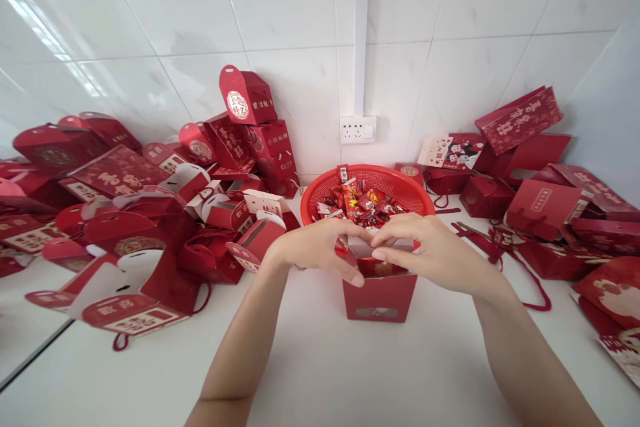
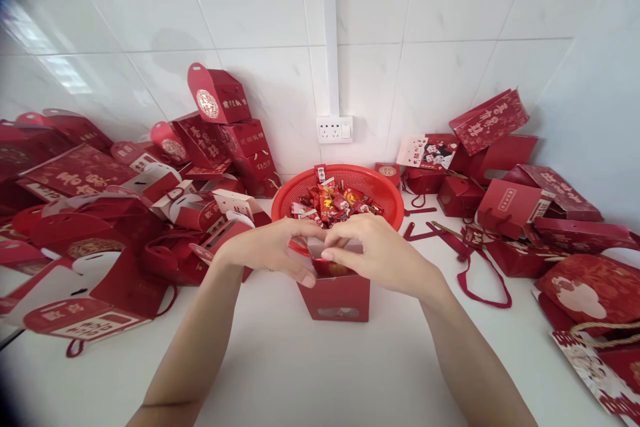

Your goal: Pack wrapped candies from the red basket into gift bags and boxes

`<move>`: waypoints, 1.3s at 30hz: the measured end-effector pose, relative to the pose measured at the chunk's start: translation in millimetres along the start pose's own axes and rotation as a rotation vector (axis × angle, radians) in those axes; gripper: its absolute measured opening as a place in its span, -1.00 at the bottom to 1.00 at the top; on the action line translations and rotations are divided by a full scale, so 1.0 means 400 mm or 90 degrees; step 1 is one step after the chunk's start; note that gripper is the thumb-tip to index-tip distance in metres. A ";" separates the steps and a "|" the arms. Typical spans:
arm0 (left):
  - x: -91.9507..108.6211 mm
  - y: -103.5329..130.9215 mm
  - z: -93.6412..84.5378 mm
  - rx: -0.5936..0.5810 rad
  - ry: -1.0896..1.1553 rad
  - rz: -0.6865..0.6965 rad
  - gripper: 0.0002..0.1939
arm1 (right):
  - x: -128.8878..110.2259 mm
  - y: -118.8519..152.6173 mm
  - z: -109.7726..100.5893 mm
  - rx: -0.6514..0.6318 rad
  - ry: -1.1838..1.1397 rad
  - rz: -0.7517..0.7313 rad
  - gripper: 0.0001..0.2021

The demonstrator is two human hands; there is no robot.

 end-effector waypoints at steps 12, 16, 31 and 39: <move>0.004 0.007 0.003 0.011 -0.035 0.000 -0.34 | 0.024 0.070 -0.109 0.195 0.048 0.022 -0.77; 0.023 -0.002 0.006 0.027 -0.064 0.037 -0.47 | 0.046 0.083 -0.127 0.207 0.044 0.057 -0.72; 0.039 0.130 -0.135 0.497 0.118 0.230 -0.39 | 0.058 0.009 -0.058 0.152 -0.269 -0.034 -0.59; 0.034 0.116 -0.125 0.471 0.114 0.197 -0.52 | 0.067 0.008 -0.069 0.159 -0.301 -0.041 -0.60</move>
Point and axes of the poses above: each hand's wrist, its own y-axis away from the middle knuckle, its own z-axis out of the palm, x = y × z, the point moved 9 cm from there along -y, towards the middle knuckle, and after that the axes turned 13 degrees about -x, right-handed, at the moved point
